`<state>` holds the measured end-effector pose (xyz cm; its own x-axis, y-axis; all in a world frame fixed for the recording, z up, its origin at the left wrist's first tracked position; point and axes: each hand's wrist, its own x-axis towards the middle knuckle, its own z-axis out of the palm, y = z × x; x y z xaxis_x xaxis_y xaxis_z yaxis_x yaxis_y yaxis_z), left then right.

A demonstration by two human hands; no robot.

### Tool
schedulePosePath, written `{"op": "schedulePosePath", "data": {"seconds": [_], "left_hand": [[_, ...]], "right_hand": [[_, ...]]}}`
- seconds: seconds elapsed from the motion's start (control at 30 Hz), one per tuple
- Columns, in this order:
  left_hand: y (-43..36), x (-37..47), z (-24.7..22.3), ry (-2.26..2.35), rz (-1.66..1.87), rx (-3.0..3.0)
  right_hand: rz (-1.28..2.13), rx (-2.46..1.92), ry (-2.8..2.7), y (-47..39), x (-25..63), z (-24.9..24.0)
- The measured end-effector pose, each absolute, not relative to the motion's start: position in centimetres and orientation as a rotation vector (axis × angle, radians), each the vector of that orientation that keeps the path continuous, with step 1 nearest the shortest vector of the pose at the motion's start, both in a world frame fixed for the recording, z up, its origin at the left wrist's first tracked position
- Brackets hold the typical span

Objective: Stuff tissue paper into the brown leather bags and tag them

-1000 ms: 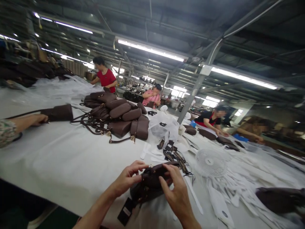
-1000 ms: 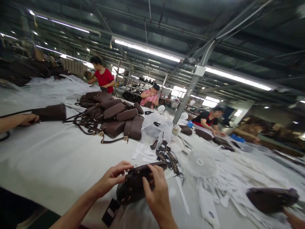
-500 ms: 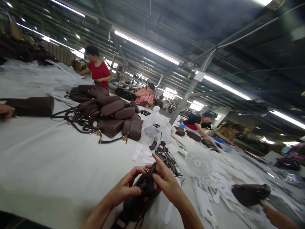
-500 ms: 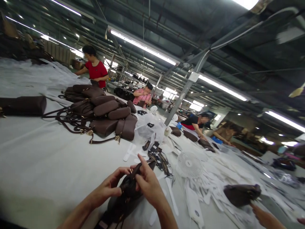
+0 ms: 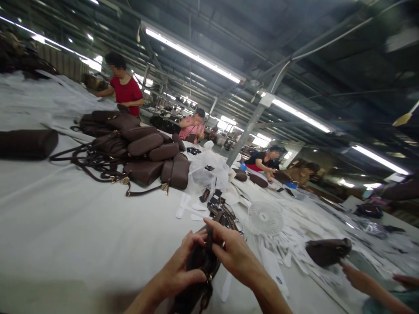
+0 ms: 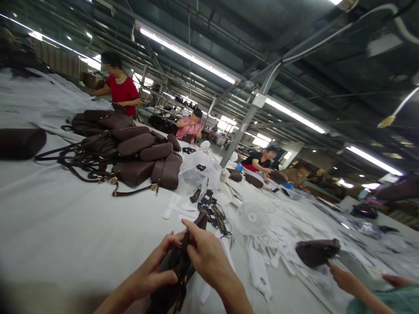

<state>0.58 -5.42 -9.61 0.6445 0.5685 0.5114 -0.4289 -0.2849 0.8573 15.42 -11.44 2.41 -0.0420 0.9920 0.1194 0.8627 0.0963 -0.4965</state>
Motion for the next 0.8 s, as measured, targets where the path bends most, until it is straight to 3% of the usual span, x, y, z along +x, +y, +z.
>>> {"op": "schedulePosePath", "data": {"seconds": [0.2,0.37,0.43,0.6,0.8], "left_hand": [[-5.7,1.4,-9.4,0.226,0.992,1.833],[-5.7,1.8,-9.0,0.236,0.994,1.954],[-5.6,1.9,-8.6,0.229,0.971,2.000],[-6.1,2.4,-7.7,0.269,0.970,2.155],[-8.2,3.6,-9.2,0.396,1.216,2.227]], "right_hand": [[0.115,-2.061,-1.546,-11.4,15.2,1.3],[0.591,-1.699,-1.006,-12.6,16.7,-1.4],[0.630,-1.537,-0.973,-13.5,16.9,-1.9],[0.323,-1.520,-1.152,-14.7,17.0,-2.5],[0.421,-1.416,-1.066,-16.3,16.9,-4.3]]}}
